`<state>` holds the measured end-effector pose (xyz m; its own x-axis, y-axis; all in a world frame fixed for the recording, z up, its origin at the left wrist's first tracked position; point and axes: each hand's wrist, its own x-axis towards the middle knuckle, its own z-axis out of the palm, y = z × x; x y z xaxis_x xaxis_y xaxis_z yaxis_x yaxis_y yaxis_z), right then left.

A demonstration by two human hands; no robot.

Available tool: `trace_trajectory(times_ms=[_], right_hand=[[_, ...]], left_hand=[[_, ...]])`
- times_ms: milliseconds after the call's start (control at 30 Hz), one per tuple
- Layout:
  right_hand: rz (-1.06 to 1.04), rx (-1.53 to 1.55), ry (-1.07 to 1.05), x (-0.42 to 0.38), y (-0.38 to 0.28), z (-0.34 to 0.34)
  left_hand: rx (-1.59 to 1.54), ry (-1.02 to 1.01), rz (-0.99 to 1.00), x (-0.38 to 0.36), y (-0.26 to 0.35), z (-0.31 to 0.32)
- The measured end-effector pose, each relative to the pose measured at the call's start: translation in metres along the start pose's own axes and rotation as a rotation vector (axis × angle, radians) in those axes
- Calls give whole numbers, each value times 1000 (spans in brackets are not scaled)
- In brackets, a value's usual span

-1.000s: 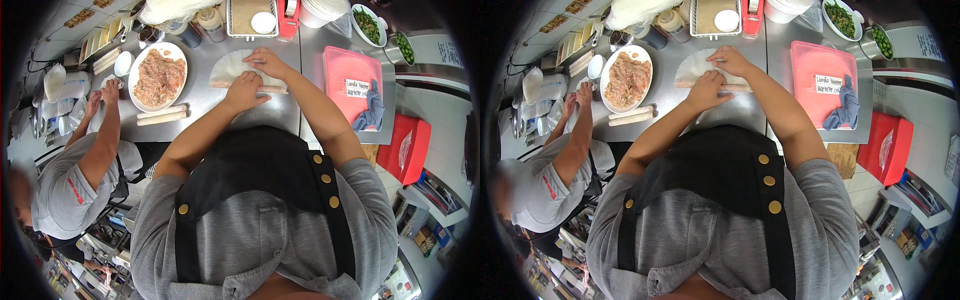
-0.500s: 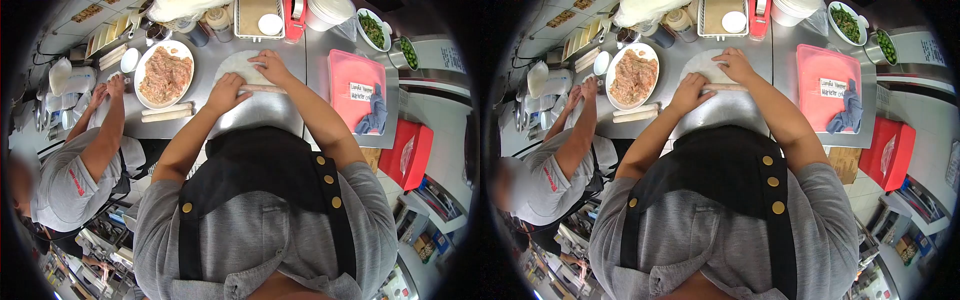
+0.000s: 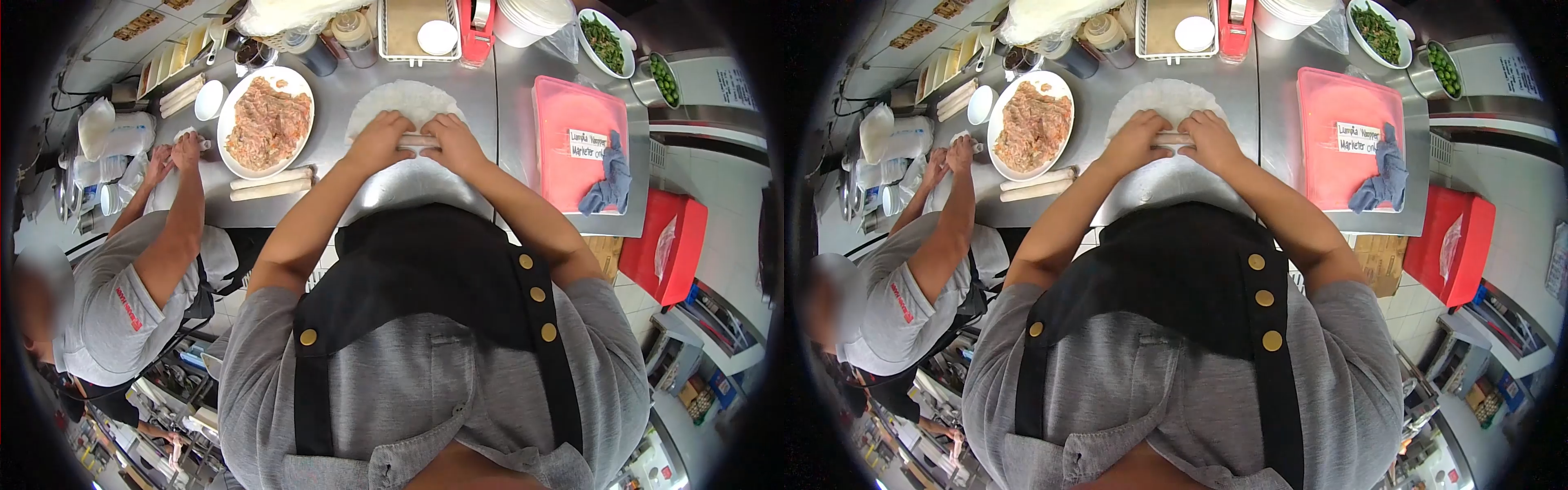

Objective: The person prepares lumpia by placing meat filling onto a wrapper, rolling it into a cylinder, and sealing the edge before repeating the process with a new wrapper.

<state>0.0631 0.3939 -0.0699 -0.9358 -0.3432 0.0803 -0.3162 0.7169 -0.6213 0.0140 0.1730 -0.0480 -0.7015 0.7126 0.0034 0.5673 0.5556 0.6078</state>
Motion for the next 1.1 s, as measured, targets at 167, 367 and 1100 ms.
trace_trajectory(times_ms=[167,367,1100], right_hand=[[76,18,16,-5,3,10],[-10,-49,65,-9,6,11],[-81,-4,83,-40,39,-11]], left_hand=[[-36,34,9,9,-4,31],[-1,45,22,7,-5,30],[29,71,11,-35,-38,-17]])
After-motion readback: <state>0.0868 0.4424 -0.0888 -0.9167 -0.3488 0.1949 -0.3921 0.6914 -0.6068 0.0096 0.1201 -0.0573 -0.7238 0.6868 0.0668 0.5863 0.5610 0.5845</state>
